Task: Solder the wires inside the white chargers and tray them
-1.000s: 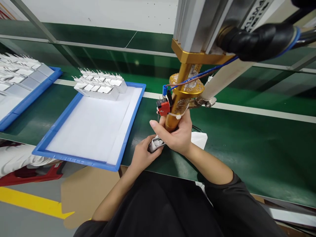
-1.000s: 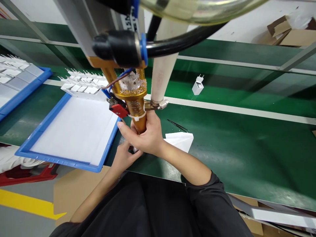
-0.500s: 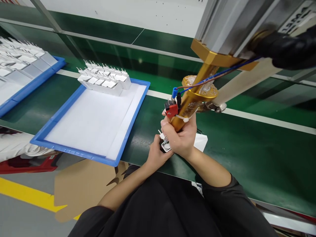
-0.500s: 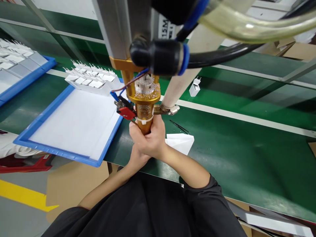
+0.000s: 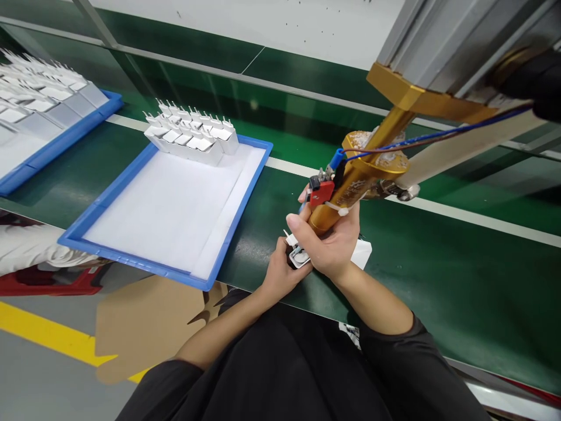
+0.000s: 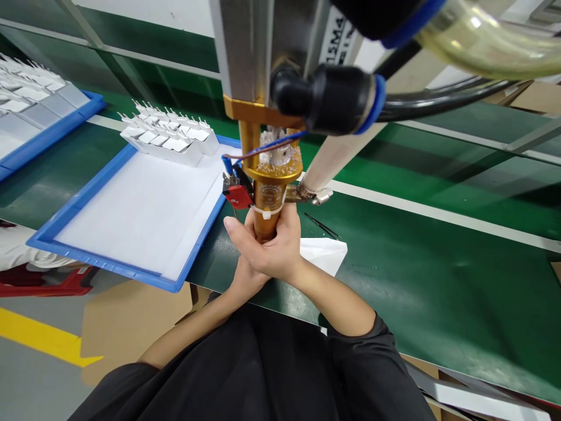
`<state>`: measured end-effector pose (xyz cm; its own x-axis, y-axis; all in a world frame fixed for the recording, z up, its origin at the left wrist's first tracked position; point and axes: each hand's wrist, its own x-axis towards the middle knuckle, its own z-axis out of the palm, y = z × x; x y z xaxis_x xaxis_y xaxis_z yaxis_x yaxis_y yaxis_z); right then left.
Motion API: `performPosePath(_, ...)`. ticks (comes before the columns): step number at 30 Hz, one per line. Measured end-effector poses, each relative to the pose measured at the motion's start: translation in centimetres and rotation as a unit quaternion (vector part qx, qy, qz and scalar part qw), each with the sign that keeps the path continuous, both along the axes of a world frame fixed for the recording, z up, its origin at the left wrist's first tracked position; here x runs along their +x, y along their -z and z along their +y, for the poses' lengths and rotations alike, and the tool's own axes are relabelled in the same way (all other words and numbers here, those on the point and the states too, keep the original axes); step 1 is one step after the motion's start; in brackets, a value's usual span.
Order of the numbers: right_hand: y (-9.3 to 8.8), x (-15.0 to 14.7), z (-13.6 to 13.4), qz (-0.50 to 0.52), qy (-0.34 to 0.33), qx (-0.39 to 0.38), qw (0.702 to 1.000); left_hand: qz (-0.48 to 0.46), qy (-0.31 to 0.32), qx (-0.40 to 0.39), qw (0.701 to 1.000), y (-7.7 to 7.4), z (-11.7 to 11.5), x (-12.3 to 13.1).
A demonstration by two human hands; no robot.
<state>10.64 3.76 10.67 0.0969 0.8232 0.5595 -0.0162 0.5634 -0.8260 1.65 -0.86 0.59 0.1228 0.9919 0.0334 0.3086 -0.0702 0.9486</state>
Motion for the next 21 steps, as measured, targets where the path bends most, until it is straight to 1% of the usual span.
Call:
performPosePath(4,0.3,0.3,0.4,0.061,-0.086,0.017,0.994,0.031,-0.003,-0.005,1.000,-0.2,0.3,-0.6)
performPosePath(6,0.5,0.4,0.6,0.077,-0.092,0.012,0.993,0.051,-0.005,-0.010,0.999,-0.5,0.5,-1.4)
performPosePath(10,0.4,0.7,1.1,0.087,-0.050,-0.019,0.995,0.098,-0.002,-0.022,0.995,-1.8,0.5,-3.6)
performPosePath(13,0.3,0.9,1.5,0.083,-0.008,-0.038,0.996,0.102,0.011,-0.045,0.994,-2.9,0.1,-5.1)
performPosePath(17,0.3,1.2,2.0,0.068,0.029,-0.048,0.996,0.042,0.025,-0.097,0.994,-3.5,-0.5,-6.3)
performPosePath(21,0.3,1.3,2.5,0.067,0.038,-0.032,0.997,-0.028,0.037,-0.136,0.990,-3.7,-0.5,-6.6)
